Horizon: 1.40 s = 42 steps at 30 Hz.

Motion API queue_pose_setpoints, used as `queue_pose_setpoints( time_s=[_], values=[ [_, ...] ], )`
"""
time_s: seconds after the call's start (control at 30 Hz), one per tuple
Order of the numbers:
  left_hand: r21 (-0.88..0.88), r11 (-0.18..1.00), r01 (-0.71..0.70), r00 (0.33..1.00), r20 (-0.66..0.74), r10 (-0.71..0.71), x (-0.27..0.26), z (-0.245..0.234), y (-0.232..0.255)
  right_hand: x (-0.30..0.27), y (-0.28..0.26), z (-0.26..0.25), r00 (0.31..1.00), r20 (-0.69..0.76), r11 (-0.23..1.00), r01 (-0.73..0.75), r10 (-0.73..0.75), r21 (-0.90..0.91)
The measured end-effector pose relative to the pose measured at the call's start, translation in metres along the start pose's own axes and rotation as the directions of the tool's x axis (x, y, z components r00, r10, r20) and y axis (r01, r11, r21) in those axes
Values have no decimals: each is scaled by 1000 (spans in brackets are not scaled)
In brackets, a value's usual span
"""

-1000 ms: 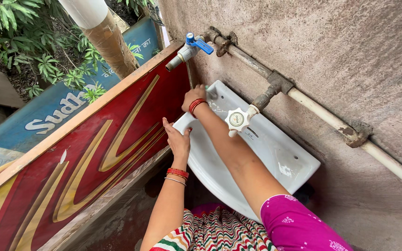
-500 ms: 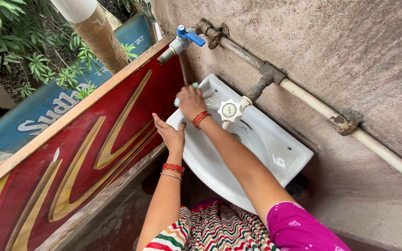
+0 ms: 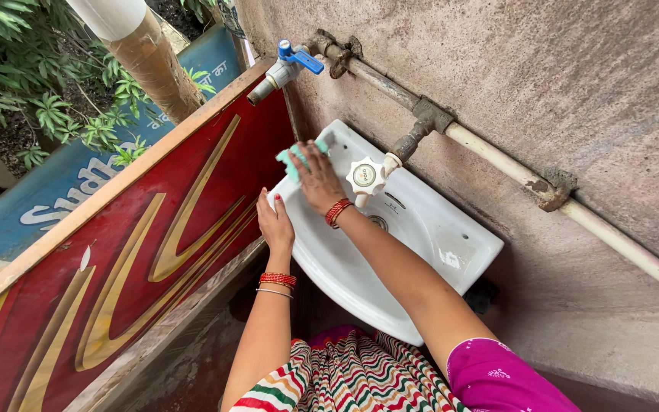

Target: The person wipes the inner and outer surfaces of a sink basin using a cloth, scrubbing around the drain and faucet area.

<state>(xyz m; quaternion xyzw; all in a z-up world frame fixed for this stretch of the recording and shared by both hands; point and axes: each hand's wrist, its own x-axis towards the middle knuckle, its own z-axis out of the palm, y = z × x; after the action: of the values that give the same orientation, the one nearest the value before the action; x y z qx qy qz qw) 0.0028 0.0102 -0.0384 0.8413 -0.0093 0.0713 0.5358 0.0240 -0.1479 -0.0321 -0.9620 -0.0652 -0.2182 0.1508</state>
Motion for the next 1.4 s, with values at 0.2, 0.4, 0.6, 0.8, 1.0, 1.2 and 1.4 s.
queue_pose_setpoints(
  time_s=[0.2, 0.4, 0.6, 0.8, 1.0, 1.2, 1.4],
  values=[
    [-168, 982, 81, 997, 20, -79, -3, 0, -4, 6, -47, 19, 979, 157, 987, 108, -127, 122],
    [121, 990, 76, 997, 11, -78, -7, -3, 2, -3, -38, 11, 993, 63, 994, 92, -96, 54],
    [172, 983, -59, 998, -16, 63, -10, -2, 1, -10, 17, -15, 999, -29, 998, -20, 18, -62],
    [167, 986, 11, 999, 50, -20, -16, -13, 26, -28, 44, -48, 987, -137, 973, -106, 78, -206],
    [150, 978, -145, 989, 40, 140, -16, -13, 25, -17, 24, -14, 984, -87, 986, -159, 155, -41],
    [84, 986, -143, 989, -27, 146, -13, -6, 16, -7, -22, 3, 987, 38, 980, 147, -153, 137],
    [113, 977, -182, 966, -166, 199, -17, -8, 18, 13, -39, 0, 970, 184, 985, 140, -157, 99]
  ],
)
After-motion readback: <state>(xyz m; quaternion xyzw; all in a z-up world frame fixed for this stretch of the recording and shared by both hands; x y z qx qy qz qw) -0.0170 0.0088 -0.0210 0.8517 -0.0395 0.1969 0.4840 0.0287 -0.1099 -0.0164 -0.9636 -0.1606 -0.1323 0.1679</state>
